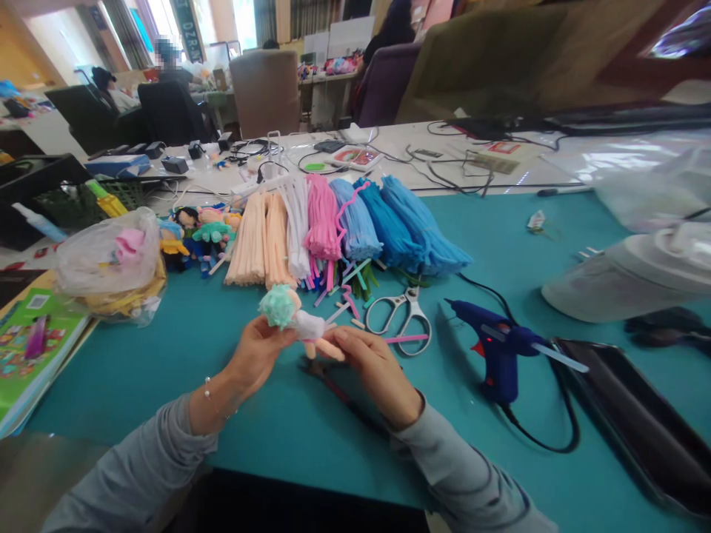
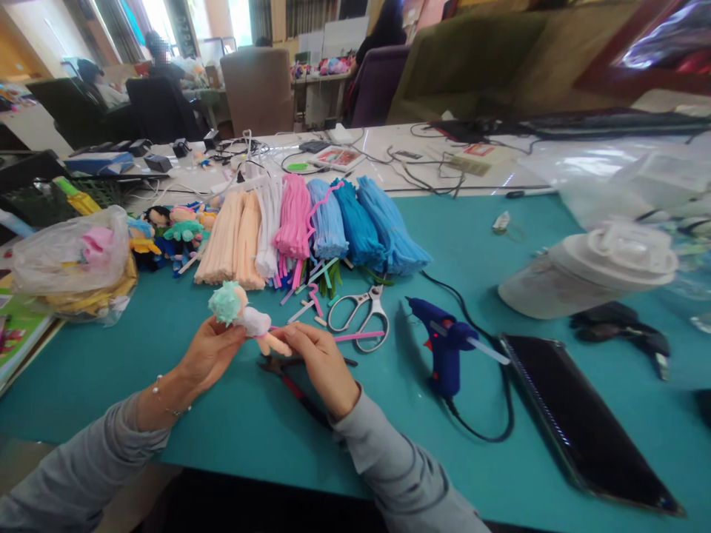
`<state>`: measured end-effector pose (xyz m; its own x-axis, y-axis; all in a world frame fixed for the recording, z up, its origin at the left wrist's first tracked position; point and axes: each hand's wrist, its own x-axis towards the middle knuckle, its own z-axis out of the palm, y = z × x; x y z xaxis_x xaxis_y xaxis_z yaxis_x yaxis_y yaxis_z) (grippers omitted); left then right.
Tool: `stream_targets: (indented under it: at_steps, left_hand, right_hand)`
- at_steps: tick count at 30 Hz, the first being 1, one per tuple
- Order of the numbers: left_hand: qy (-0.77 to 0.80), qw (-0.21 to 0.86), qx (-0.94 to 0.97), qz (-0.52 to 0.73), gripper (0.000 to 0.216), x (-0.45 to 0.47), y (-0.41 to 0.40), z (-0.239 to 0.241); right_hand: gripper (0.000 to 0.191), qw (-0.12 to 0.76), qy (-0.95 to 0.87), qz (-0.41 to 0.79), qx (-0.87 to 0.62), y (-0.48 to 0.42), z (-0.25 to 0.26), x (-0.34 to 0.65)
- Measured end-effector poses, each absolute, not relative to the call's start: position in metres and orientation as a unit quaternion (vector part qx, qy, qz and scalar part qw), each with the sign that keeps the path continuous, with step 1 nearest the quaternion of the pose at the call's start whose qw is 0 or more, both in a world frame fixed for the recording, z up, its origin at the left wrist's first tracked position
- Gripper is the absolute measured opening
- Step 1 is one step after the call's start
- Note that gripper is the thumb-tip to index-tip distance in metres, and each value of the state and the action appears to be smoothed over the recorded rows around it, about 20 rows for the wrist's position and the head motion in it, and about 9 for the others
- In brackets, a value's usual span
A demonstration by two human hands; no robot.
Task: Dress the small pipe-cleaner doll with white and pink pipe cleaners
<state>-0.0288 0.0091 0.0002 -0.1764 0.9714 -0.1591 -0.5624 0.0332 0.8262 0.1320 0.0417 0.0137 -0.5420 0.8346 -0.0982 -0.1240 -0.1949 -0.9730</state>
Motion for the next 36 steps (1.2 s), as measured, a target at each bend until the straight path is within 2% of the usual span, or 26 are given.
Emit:
stream_targets:
  at_steps: [10,13,17,22,24,28,36]
  left_hand:
    - [0.369,0.641,0.329,0.588,0.032,-0.032,0.008,0.005]
    - [0.355,0.665,0.328,0.569,0.034,-0.032,0.008,0.005]
    - [0.374,0.681,0.281,0.564,0.044,-0.031,0.011,-0.002]
    - [0.378,0.657,0.207,0.619,0.026,-0.032,0.013,-0.007]
    - [0.364,0.657,0.205,0.627,0.024,-0.031,0.011,-0.004]
    - [0.331,0.671,0.252,0.614,0.031,-0.027,0.006,0.002]
    - [0.447,0.603,0.199,0.63,0.031,-0.02,0.009,0.0]
  right_hand:
    - [0.037,0.192,-0.374,0.871,-0.256,0.038,0.005,0.129]
    - [0.036,0.213,-0.376,0.869,-0.243,0.037,0.003,0.127]
    - [0.031,0.287,-0.384,0.841,-0.25,0.035,0.006,0.124]
    - [0.03,0.405,-0.449,0.733,-0.311,0.034,0.009,0.126]
    - [0.032,0.428,-0.475,0.69,-0.339,0.035,0.008,0.127]
    - [0.03,0.436,-0.524,0.626,-0.378,0.035,0.005,0.128]
    - [0.022,0.407,-0.601,0.556,-0.404,0.033,0.011,0.123]
